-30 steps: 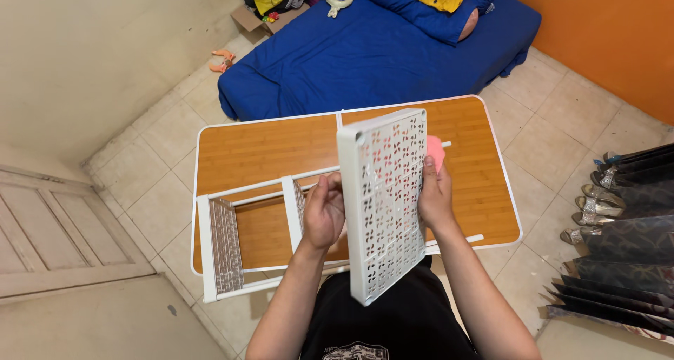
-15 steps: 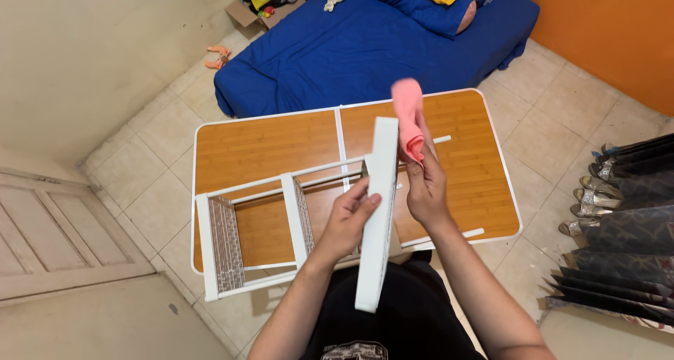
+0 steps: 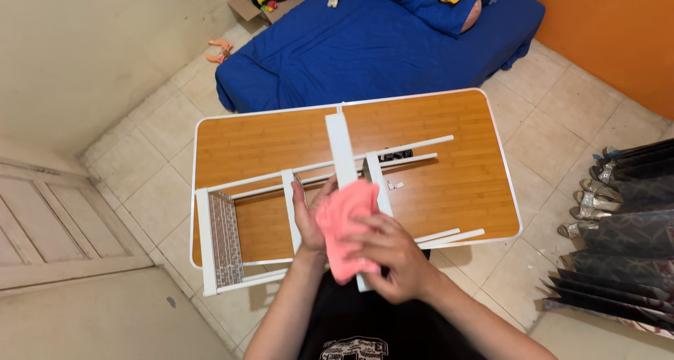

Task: The person assembles a white plastic shelving unit on a wooden table. They insert white rods into the frame, wipe the perforated shelf with a pink cloth, and attach black plastic feet to the rod ends.

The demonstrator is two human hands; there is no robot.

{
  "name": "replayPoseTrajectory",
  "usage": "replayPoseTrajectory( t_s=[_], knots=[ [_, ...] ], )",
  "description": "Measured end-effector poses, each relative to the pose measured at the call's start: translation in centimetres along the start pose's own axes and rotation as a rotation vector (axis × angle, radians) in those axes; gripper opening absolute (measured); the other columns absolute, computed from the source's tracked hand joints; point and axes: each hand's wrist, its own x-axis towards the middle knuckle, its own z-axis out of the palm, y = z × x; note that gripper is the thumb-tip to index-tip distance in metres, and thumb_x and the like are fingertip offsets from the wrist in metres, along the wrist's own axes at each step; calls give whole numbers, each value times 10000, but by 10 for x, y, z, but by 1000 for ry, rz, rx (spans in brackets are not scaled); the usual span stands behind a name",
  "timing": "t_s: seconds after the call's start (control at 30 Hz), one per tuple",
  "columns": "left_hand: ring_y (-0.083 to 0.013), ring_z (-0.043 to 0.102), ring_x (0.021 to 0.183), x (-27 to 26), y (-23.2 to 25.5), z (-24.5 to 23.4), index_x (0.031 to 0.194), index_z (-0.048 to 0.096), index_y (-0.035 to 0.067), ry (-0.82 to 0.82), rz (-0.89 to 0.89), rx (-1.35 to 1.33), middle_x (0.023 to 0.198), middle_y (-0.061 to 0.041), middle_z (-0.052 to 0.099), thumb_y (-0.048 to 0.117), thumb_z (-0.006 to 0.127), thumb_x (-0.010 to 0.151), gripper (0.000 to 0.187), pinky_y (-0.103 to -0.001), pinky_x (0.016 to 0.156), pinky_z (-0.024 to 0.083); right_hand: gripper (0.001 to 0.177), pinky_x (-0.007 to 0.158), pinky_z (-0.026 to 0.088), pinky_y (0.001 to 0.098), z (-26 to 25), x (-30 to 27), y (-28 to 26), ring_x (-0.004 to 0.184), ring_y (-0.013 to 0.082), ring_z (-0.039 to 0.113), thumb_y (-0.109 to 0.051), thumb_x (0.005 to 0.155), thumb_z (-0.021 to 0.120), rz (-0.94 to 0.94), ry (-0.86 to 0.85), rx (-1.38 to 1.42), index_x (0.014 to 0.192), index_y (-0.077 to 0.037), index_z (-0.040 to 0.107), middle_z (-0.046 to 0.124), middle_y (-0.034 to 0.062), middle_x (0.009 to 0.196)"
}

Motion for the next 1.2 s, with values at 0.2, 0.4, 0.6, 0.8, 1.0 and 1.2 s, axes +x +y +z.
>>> replayPoseTrajectory(
  t_s=[0.2, 0.4, 0.6, 0.8, 1.0, 1.2],
  knots=[
    [-321, 650, 1209, 1, 0, -22, 1486, 441, -78, -43, -126, 266, 1369, -256, 608, 337, 464, 1085, 577, -445, 1049, 551, 397, 1155, 393, 547, 12, -12, 17, 1362, 368, 571, -179, 722, 708, -80, 22, -59, 1117, -142, 731, 638, 135, 1393],
    [-208, 647, 1038, -7, -15, -30, 1334, 545, -111, -133, -174, 200, 1154, -152, 662, 301, 528, 1155, 449, -339, 865, 535, 538, 1230, 245, 615, -1, 24, 50, 1448, 354, 408, -373, 898, 699, -77, 327, -407, 1364, -114, 629, 457, 153, 1536],
    [-133, 625, 1135, -14, -12, -6, 1399, 557, -41, -119, -64, 603, 1238, -92, 678, 151, 701, 990, 474, -304, 1010, 494, 535, 1382, 79, 552, -33, 54, 70, 1649, 389, 109, -411, 1108, 395, 62, 413, -115, 1567, -138, 404, 179, 220, 1733],
    [-268, 639, 1198, 14, 22, 31, 1427, 492, 10, -153, 448, 725, 1326, -153, 649, 167, 598, 1022, 448, -412, 1060, 520, 607, 1313, 8, 591, 15, 37, 29, 1636, 402, 40, -333, 1061, 377, 13, 159, -64, 1642, -177, 292, 73, 170, 1751],
    [-267, 650, 1210, 14, 54, 25, 1466, 462, -30, -188, 379, 604, 1348, -178, 647, 186, 554, 1056, 472, -403, 1067, 529, 569, 1361, 20, 581, 19, 21, 9, 1688, 321, 48, -307, 1016, 515, -119, -136, -244, 1576, -359, 428, 129, 120, 1770],
    [-266, 660, 1221, 12, 34, -7, 1505, 432, -69, -72, 226, 175, 1371, -204, 645, 204, 510, 1091, 502, -394, 1074, 538, 664, 1285, -49, 622, -9, 55, 43, 1621, 368, -64, -313, 1038, 468, 67, 196, -382, 1646, -152, 254, 27, 216, 1730]
  ],
)
